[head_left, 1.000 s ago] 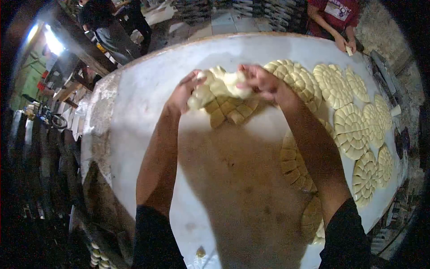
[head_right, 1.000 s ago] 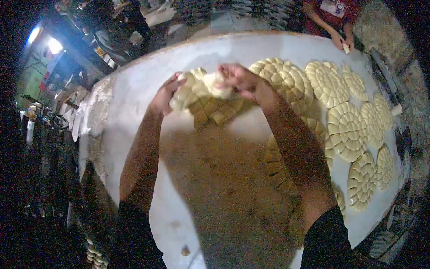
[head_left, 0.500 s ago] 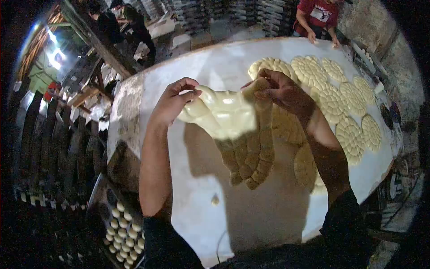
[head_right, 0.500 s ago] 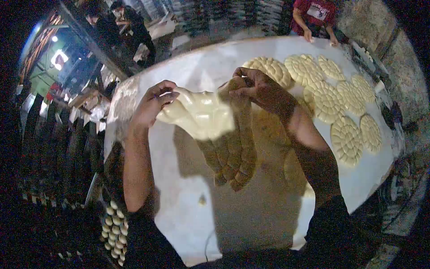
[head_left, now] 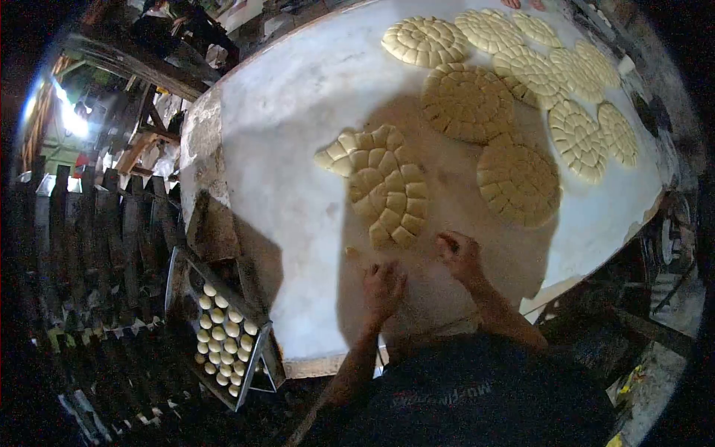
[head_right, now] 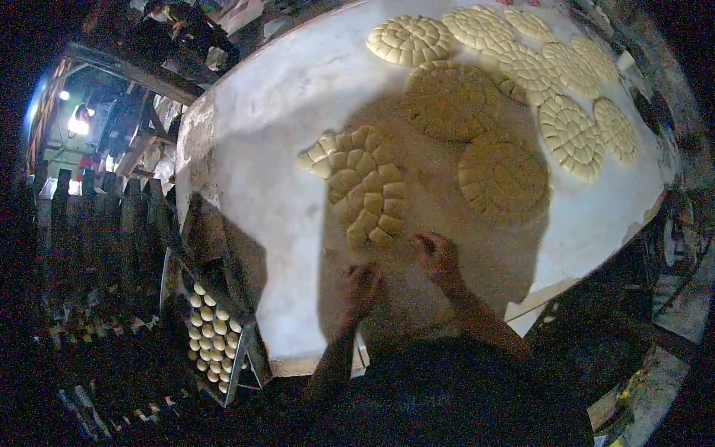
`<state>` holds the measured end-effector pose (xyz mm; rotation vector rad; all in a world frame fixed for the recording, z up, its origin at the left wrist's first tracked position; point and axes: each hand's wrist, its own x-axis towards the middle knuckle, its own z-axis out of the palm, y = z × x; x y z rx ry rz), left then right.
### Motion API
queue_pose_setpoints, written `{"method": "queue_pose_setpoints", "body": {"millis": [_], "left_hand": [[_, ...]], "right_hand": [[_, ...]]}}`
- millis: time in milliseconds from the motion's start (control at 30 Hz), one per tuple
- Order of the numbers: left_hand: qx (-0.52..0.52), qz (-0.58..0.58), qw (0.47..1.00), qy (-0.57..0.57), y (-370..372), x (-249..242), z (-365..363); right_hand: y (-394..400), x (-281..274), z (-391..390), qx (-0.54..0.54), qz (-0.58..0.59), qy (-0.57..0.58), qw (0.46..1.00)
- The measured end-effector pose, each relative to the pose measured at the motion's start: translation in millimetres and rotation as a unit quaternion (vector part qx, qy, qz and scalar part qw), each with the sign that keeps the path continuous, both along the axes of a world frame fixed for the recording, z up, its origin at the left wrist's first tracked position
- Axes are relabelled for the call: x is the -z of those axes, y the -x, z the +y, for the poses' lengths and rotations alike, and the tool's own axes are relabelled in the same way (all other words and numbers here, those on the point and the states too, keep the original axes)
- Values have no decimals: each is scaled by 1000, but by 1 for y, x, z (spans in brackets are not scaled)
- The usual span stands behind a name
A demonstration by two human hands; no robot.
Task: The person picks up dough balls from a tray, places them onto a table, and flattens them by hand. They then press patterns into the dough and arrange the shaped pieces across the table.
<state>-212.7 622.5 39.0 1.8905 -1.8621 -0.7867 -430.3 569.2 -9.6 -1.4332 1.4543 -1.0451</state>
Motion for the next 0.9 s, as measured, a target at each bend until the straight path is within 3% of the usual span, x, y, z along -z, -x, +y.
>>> {"method": "queue_pose_setpoints", "body": {"millis": [100,133,200,233,300,367,400,433,533,567,667,733,800,833,900], "left_hand": [[-125,-94,966,204,60,18,-22],[-149,-65,971,174,66,33,-27],[-190,-9,974,120,66,62,-41],[-247,103,959,91,73,49,-49],[-343,320,883,27,86,29,-52],[-165,307,935,58,64,83,-41],[-229,584,778,-47,67,61,-41],[-346,773,519,-113,68,41,-41],[-159,811,535,-172,50,28,-52],[-125,817,530,-189,48,24,-55],[-315,650,684,-100,40,74,-54],[-275,485,830,18,36,90,-34],[-265,261,924,89,32,103,-11],[-289,197,929,122,48,67,11],[-310,236,919,53,56,26,45]], "right_hand": [[-35,-36,-20,-44,185,-38,981],[-47,-32,-26,-46,246,-22,968],[-64,-10,-46,-11,224,-46,974],[-66,-8,-50,9,212,-62,975],[-59,-8,-42,76,-7,-88,993],[-52,-8,-41,91,-231,-164,955],[-47,2,-38,70,-340,-228,910],[-45,-3,-34,49,-441,-289,848],[-45,-50,-43,42,-475,-411,777],[-50,-44,-46,42,-458,-396,795],[-60,-31,-35,43,-389,-347,852],[-52,-47,-9,37,-322,-310,894],[-61,-24,16,66,-268,-257,926],[-67,-4,31,80,-239,-232,939],[-81,35,64,104,-154,-169,968]]}}
